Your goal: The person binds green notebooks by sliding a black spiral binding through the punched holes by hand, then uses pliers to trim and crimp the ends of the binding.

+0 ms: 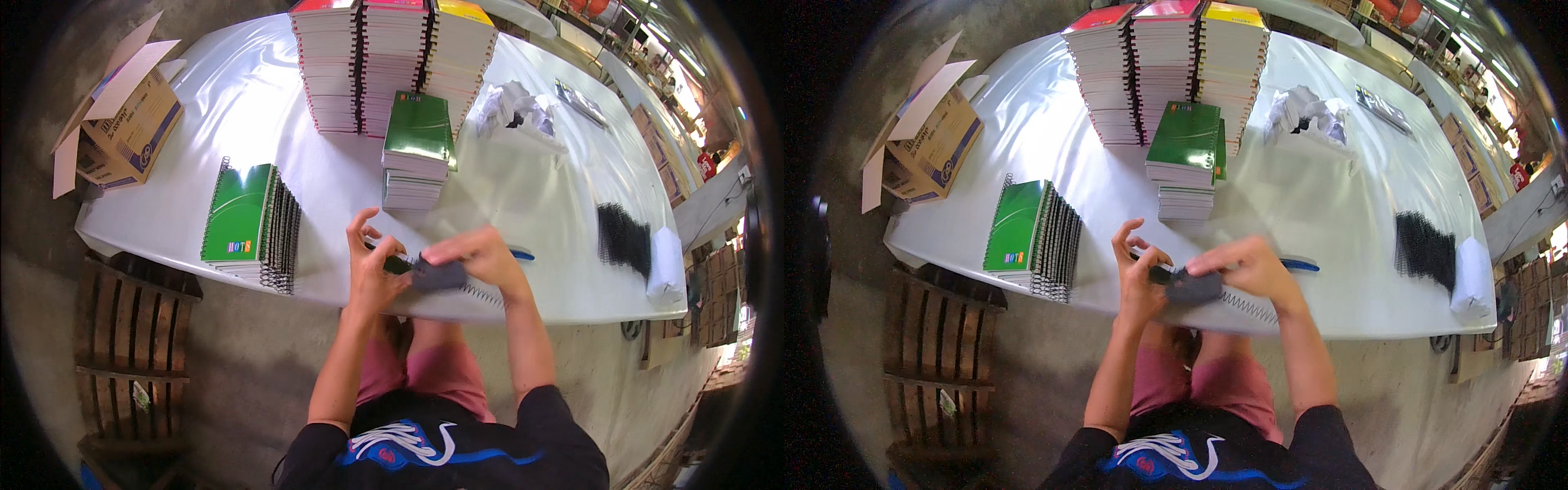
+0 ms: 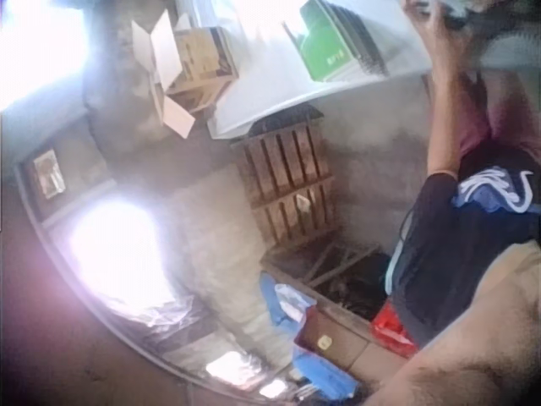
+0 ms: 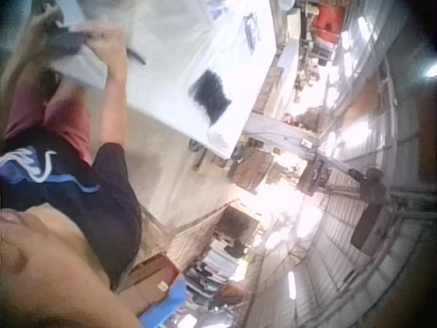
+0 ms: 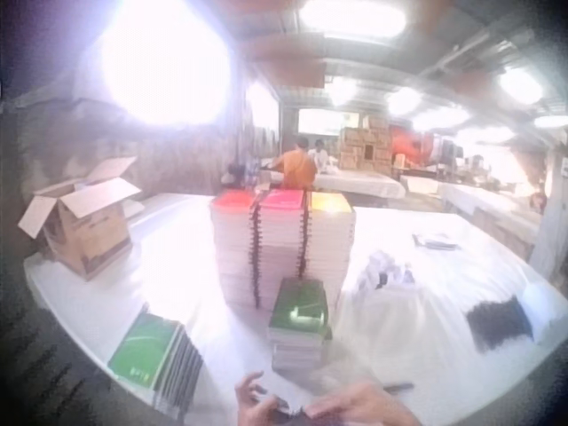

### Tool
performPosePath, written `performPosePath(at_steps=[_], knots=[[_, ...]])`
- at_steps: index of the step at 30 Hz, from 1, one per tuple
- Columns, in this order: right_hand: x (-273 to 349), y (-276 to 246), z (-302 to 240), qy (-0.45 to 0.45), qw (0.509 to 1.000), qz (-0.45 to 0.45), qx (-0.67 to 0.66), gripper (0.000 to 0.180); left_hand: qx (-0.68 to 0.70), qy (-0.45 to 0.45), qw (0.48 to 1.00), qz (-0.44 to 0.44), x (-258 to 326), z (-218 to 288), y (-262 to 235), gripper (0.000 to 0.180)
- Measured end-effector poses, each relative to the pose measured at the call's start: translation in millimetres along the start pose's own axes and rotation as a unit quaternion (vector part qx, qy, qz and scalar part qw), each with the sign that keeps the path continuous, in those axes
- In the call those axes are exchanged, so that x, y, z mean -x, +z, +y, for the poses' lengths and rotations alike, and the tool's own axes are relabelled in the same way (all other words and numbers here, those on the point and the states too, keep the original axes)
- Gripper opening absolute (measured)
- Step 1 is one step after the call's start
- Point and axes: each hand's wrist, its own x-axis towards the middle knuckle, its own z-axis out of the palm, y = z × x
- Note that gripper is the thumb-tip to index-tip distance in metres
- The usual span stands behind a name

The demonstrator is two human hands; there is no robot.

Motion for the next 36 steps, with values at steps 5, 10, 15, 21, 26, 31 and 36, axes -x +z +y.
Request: performPosePath(at_steps=[5, 10, 15, 21, 26, 31, 36], knots=[[-2, 9, -5, -0.037, 0.979, 0.055, -0.193, 0.034, 0.078, -0.073, 0.994, 0.014, 0, -6, 0, 0.075], [-16, 8, 2, 0.084, 0.993, 0.072, 0.037, 0.036, 0.181, -0.128, 0.974, 0.036, -4, -19, 7, 0.091], [-24, 12, 9, 0.077, 0.995, 0.061, -0.030, 0.036, 0.191, -0.120, 0.974, -0.002, 0, -25, 7, 0.092], [-39, 21, 17, 0.093, 0.993, 0.060, -0.050, 0.034, 0.131, -0.079, 0.988, -0.009, -1, -27, 10, 0.100], [-43, 29, -8, 0.044, 0.997, 0.039, -0.046, 0.034, 0.165, -0.071, 0.984, 0.001, 1, -32, 7, 0.095], [15, -39, 19, 0.077, 0.937, 0.314, 0.132, 0.036, 0.304, -0.134, 0.943, -0.015, 5, -29, 6, 0.055], [66, -62, 32, 0.227, 0.830, 0.345, 0.375, 0.042, 0.443, -0.256, 0.857, -0.065, 6, -22, -7, 0.030]])
